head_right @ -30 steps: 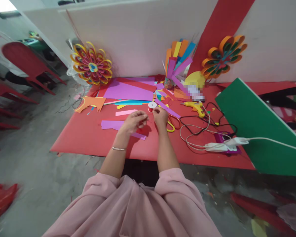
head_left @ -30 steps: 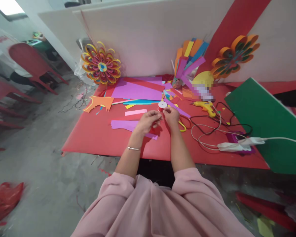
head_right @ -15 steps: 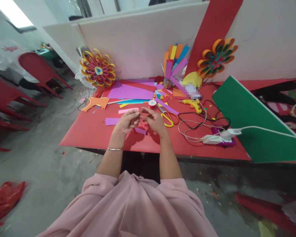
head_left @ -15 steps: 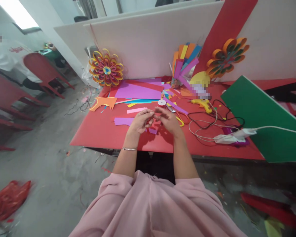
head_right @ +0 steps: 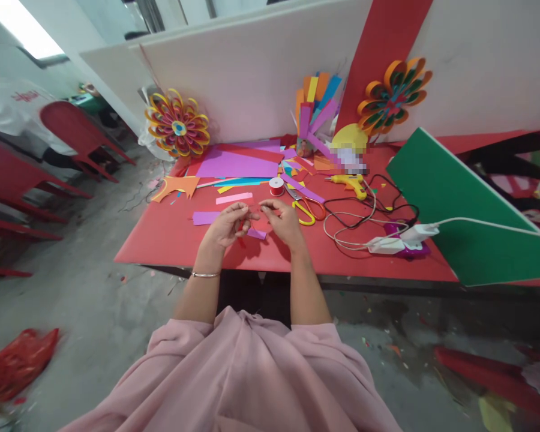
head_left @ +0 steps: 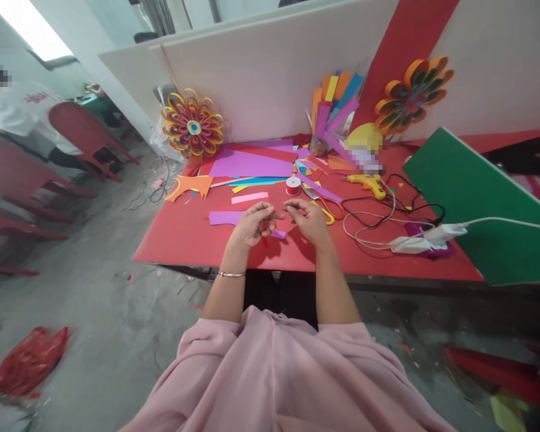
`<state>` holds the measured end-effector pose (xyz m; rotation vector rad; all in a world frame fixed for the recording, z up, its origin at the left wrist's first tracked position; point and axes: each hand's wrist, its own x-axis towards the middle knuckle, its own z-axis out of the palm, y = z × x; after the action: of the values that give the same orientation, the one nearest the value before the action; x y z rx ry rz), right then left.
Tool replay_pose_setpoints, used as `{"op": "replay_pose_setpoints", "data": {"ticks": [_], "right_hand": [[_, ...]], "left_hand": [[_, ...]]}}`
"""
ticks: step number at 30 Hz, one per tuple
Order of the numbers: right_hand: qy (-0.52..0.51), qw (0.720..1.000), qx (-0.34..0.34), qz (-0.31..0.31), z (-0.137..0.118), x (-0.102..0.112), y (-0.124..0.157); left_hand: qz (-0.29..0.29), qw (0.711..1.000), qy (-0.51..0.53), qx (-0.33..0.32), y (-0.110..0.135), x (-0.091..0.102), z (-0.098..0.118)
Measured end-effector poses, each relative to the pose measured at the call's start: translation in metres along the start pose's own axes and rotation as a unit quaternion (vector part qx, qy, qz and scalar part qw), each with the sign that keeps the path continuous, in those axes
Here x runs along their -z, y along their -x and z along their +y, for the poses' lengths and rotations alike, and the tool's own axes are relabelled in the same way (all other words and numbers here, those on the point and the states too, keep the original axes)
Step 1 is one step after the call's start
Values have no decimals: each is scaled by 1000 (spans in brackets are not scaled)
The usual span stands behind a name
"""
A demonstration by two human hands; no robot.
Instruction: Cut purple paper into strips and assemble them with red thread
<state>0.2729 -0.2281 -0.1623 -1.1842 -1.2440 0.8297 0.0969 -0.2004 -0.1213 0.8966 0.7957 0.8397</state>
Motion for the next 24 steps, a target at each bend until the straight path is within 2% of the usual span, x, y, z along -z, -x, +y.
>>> {"op": "replay_pose_setpoints", "data": {"ticks": [6,11,13,14,16,17,19,20,24], "right_hand": [[43,998,0,50,12,10,-3],[211,967,7,140,10,23,-2],[238,964,13,121,-1,23,4],[215,972,15,91,-8,20,7],[110,994,11,-22,-22,13,15],[58,995,3,-76,-27,9,18],[2,992,-8,-129,-34,3,23],[2,993,-7,-121,-35,3,24],[81,996,15,-13,-32,12,23]], "left_hand": [[0,1000,-16,-18,5,2,-2],[24,997,-41,-62,11,3,6],[33,994,-60,-84,12,0,6],[33,993,-68,-93,13,-2,6],[24,991,-79,-102,14,-7,5],[18,991,-83,-103,15,-9,5],[12,990,-89,-105,18,-11,6],[14,990,-91,-106,20,-10,7],[30,989,-90,-116,29,-6,12]]}}
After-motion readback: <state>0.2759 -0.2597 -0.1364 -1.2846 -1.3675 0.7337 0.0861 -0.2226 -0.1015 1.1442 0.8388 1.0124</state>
